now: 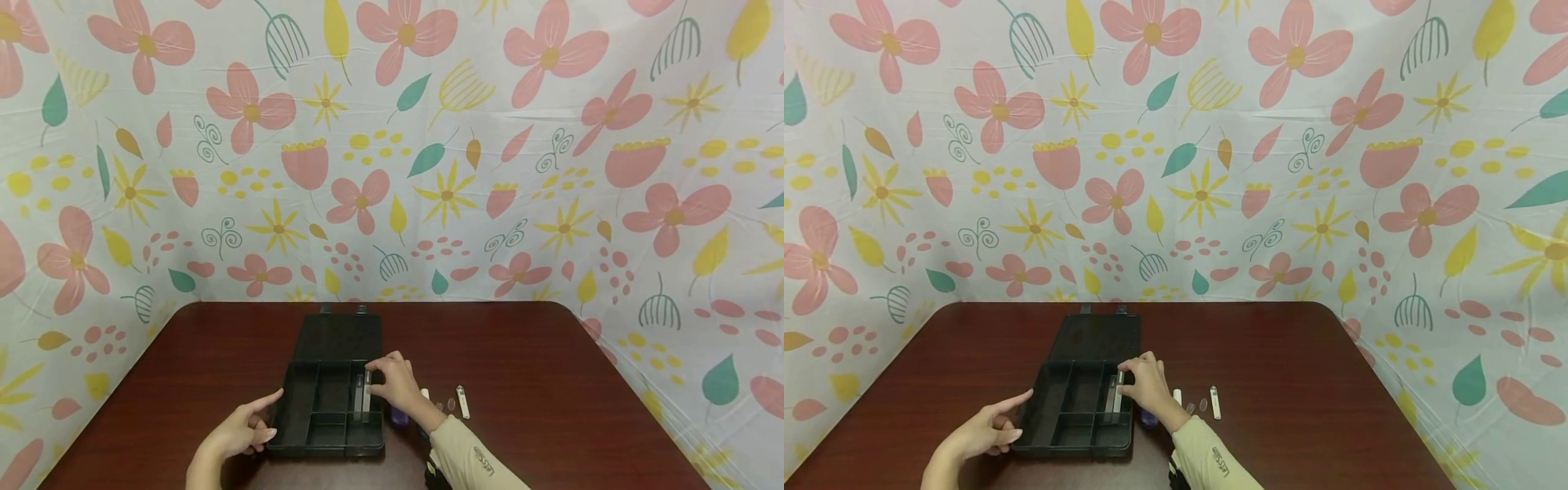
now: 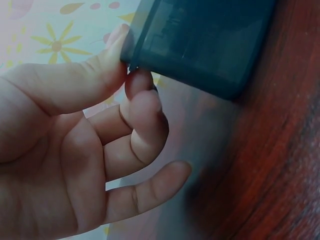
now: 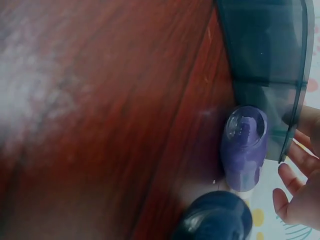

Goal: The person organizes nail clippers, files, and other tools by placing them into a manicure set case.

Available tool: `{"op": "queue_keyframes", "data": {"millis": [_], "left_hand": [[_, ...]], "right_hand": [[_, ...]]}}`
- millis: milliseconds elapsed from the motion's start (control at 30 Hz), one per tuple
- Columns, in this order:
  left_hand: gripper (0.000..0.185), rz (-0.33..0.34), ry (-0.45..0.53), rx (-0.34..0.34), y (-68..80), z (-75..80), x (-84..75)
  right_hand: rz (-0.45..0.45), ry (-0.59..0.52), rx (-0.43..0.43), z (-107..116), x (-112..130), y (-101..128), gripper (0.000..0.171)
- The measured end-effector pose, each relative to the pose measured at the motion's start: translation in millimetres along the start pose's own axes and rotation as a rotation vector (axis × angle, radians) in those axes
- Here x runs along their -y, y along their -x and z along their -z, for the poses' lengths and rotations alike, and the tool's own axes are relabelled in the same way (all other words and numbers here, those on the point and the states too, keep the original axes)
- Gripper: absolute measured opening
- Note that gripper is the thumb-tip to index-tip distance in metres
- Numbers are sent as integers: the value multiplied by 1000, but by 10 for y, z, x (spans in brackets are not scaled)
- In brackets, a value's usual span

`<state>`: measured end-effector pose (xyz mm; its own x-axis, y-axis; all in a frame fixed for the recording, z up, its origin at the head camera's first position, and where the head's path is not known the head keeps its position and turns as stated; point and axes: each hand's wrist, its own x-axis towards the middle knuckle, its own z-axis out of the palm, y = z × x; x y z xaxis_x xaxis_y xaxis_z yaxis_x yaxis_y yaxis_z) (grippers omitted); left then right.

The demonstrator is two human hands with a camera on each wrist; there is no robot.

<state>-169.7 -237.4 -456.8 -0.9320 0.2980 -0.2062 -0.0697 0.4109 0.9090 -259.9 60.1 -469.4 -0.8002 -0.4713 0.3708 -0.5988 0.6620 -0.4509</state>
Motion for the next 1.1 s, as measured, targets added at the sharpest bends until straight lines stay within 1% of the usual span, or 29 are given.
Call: {"op": "queue_keyframes", "data": {"millis": [133,267,500,733,833,967,1100], "left_hand": [[71,-1,7,-2,-7,0,0],[70,5,4,-7,-9,-4,-7],[70,17,-15,-15,4,-14,-9],[70,32,-20,-15,17,-12,-19],[71,30,-18,-14,15,-10,-14],[70,23,-17,-15,8,-7,-4],[70,14,-20,-13,4,-3,4]], "right_hand": [[-22,-14,20,1,-6,7,35],[-15,-32,19,3,-16,18,34],[4,-97,-27,19,-30,32,31],[47,-144,-80,74,-68,54,30],[46,-179,-103,102,-90,78,29],[41,-232,-110,135,-125,117,29],[25,-241,-118,167,-162,153,29]]}}
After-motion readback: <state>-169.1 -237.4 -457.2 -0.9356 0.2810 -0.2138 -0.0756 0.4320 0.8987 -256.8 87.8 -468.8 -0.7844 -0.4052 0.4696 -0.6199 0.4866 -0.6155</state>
